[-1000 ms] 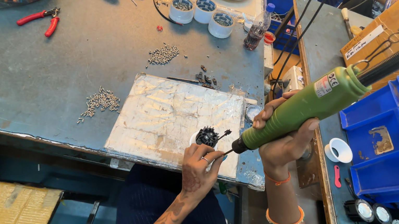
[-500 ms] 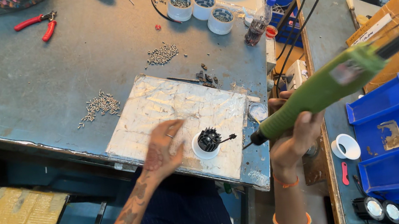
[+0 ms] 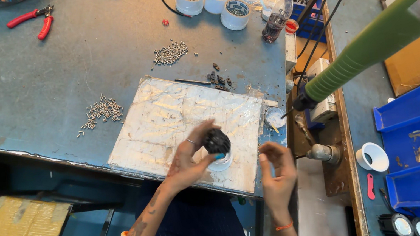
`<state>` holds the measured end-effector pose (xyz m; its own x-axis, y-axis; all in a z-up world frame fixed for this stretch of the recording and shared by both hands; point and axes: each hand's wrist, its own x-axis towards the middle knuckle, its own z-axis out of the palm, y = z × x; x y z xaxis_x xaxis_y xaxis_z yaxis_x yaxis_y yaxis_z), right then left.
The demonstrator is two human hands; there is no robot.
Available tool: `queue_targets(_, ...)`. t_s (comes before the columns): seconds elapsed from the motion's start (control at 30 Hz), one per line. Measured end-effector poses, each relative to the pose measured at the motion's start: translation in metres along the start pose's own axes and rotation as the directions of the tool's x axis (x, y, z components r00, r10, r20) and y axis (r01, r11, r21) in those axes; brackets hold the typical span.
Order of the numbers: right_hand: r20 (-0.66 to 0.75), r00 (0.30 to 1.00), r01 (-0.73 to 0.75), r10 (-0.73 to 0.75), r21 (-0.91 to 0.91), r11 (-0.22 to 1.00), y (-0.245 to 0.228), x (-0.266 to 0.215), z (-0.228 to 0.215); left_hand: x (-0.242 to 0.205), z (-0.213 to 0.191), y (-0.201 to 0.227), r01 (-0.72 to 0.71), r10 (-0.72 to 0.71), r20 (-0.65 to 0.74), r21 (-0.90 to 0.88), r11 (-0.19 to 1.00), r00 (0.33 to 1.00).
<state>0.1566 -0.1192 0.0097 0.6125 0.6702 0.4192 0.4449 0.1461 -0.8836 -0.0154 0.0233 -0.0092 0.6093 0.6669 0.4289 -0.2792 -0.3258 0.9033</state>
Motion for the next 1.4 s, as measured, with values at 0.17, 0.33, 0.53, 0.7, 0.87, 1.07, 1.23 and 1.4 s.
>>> queue_targets(0.17, 0.224, 0.966, 0.189, -0.131, -0.266, 0.945, -0.005, -0.004, 0.016, -0.001, -0.023, -0.017, 0.004, -0.132, -0.345, -0.348, 0.938, 0.929)
queue_targets(0.33, 0.355, 0.903, 0.351, -0.244, -0.279, 0.894, -0.010, 0.001, 0.032, -0.013, -0.037, -0.024, 0.043, -0.204, -0.414, -0.367, 0.929, 0.887)
queue_targets(0.53, 0.402, 0.867, 0.455, -0.296, -0.392, 0.799, 0.002, -0.006, 0.042, -0.013, -0.039, -0.030, 0.048, -0.220, -0.387, -0.407, 0.912, 0.896)
queue_targets(0.7, 0.403, 0.863, 0.470, -0.303, -0.425, 0.774, 0.008, -0.008, 0.044, -0.013, -0.041, -0.034, 0.075, -0.264, -0.386, -0.440, 0.895, 0.884)
queue_targets(0.87, 0.407, 0.867, 0.443, -0.288, -0.365, 0.818, -0.003, 0.001, 0.046, -0.014, -0.042, -0.038, 0.066, -0.242, -0.358, -0.440, 0.896, 0.902)
queue_targets(1.07, 0.465, 0.859, 0.433, -0.214, -0.438, 0.788, -0.008, 0.010, 0.054, -0.014, -0.044, -0.040, 0.073, -0.254, -0.344, -0.461, 0.884, 0.904)
queue_targets(1.23, 0.449, 0.880, 0.347, -0.153, -0.388, 0.854, -0.005, 0.012, 0.050, -0.015, -0.045, -0.038, 0.057, -0.227, -0.324, -0.460, 0.886, 0.918)
queue_targets(1.4, 0.435, 0.894, 0.297, -0.108, -0.395, 0.869, -0.008, 0.020, 0.049, -0.014, -0.046, -0.036, 0.081, -0.240, -0.269, -0.493, 0.866, 0.933)
